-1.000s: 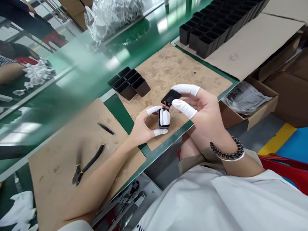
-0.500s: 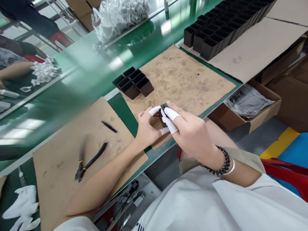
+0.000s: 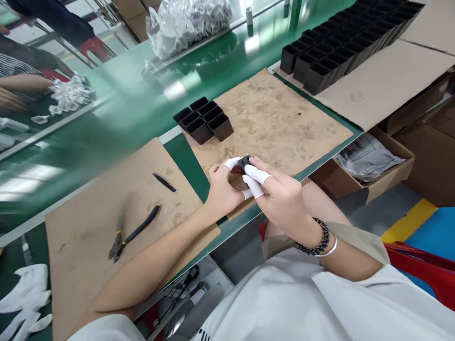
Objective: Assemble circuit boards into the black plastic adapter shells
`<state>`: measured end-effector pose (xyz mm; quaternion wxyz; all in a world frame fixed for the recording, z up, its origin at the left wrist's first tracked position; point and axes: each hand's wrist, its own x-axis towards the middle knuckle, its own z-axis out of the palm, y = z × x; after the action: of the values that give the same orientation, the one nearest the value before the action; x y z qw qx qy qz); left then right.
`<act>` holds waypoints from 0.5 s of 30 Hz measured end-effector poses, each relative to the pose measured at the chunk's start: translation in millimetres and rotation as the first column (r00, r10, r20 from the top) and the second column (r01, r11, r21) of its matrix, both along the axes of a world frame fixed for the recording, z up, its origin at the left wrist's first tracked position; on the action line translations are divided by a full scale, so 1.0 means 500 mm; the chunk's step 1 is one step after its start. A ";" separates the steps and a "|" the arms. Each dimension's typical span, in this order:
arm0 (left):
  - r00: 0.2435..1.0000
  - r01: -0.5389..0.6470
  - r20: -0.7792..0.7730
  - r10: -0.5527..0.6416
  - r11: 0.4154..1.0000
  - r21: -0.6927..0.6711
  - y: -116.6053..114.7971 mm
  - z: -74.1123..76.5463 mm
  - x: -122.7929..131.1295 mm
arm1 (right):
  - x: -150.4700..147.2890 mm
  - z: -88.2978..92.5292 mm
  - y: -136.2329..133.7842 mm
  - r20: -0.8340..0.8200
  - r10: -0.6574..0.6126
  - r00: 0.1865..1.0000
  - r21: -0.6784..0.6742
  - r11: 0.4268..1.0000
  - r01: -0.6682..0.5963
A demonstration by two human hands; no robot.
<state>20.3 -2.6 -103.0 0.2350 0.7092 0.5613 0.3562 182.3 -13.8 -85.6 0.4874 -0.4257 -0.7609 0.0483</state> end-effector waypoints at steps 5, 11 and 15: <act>1.000 -0.013 -0.012 0.013 1.000 0.015 -0.001 -0.006 -0.001 | -0.004 -0.005 -0.007 0.078 -0.026 0.997 0.036 0.999 0.023; 0.996 -0.049 -0.075 0.053 0.997 0.055 -0.010 -0.002 0.006 | 0.006 0.017 -0.020 0.133 -0.090 0.987 -0.007 0.996 0.092; 0.993 -0.064 -0.099 0.072 0.995 0.075 -0.014 -0.002 0.011 | 0.007 0.024 -0.021 0.191 -0.083 0.978 0.000 0.996 0.084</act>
<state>25.6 -9.6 -104.0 0.1682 0.7147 0.5831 0.3477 185.7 -24.5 -73.3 0.4121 -0.4619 -0.7853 -0.0100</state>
